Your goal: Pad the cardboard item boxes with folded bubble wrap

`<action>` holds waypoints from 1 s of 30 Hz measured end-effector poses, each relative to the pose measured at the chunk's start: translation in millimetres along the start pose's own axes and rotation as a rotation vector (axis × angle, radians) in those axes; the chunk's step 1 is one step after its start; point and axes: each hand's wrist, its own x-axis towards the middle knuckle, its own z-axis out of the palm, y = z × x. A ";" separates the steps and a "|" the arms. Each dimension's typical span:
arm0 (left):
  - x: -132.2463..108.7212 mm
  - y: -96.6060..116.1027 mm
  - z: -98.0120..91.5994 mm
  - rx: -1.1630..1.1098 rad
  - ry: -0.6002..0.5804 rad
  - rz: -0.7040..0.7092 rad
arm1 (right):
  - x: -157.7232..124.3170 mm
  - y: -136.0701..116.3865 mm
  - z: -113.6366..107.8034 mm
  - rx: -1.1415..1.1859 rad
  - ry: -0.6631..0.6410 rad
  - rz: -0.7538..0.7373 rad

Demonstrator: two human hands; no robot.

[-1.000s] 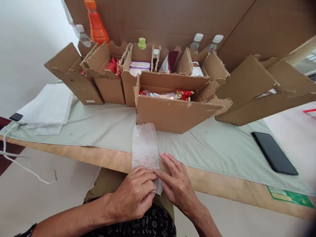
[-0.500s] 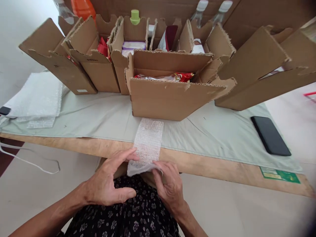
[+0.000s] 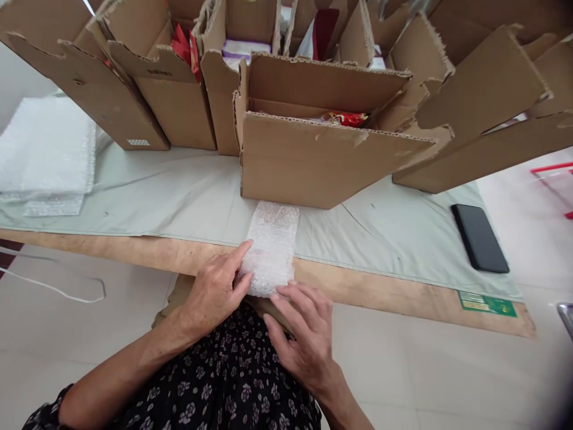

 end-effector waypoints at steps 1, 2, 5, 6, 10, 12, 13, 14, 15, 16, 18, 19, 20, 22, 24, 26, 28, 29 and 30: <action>-0.1 -0.9 1.3 0.022 0.000 0.010 | 2.1 1.1 2.1 -0.024 -0.062 -0.017; -0.4 -1.7 2.3 0.041 -0.005 0.020 | 3.9 3.1 4.7 -0.051 -0.106 -0.024; -3.4 -4.0 1.1 0.059 0.004 0.038 | 8.2 11.1 10.7 -0.096 -0.141 -0.026; -5.1 -4.5 -1.1 0.047 0.019 0.046 | 9.7 13.3 11.1 -0.088 -0.141 -0.022; -11.4 -4.5 -13.5 -0.021 0.026 0.187 | 19.1 18.4 7.3 0.003 -0.130 0.007; -10.0 -3.6 -16.0 -0.049 0.019 0.251 | 25.5 20.8 6.1 0.023 -0.132 0.029; -7.5 -3.2 -15.4 -0.064 0.029 0.256 | 28.6 22.3 6.2 0.023 -0.136 0.038; -3.8 -3.0 -13.7 -0.072 0.045 0.244 | 31.3 24.0 6.4 0.019 -0.141 0.049; 0.8 -3.1 -11.1 -0.070 0.062 0.222 | 33.3 25.8 6.4 0.008 -0.138 0.059; 6.1 -3.5 -7.8 -0.060 0.070 0.194 | 34.7 27.3 6.2 -0.010 -0.118 0.069; 17.2 -5.7 -0.5 -0.017 0.057 0.141 | 35.3 29.5 4.1 -0.077 -0.040 0.082; 22.3 -7.3 3.1 0.007 0.041 0.122 | 34.9 29.9 2.5 -0.117 0.003 0.080; 26.7 -9.1 6.4 0.027 0.026 0.110 | 34.4 30.0 0.9 -0.150 0.025 0.068; 32.9 -12.3 11.0 0.054 0.006 0.103 | 33.7 29.9 -0.8 -0.179 -0.027 0.024; 35.2 -13.8 11.6 0.075 0.009 0.096 | 34.7 30.6 0.6 -0.169 -0.139 -0.017; 33.6 -12.8 7.3 0.071 0.032 0.100 | 36.7 32.7 3.6 -0.140 -0.184 -0.019; 29.2 -9.5 -0.2 0.020 0.044 0.152 | 38.4 35.5 5.4 -0.082 -0.159 0.011; 26.6 -7.5 -4.0 -0.017 0.037 0.194 | 38.8 36.7 5.4 -0.043 -0.150 0.031; 24.4 -5.7 -7.0 -0.054 0.023 0.233 | 38.7 37.8 4.7 -0.004 -0.152 0.049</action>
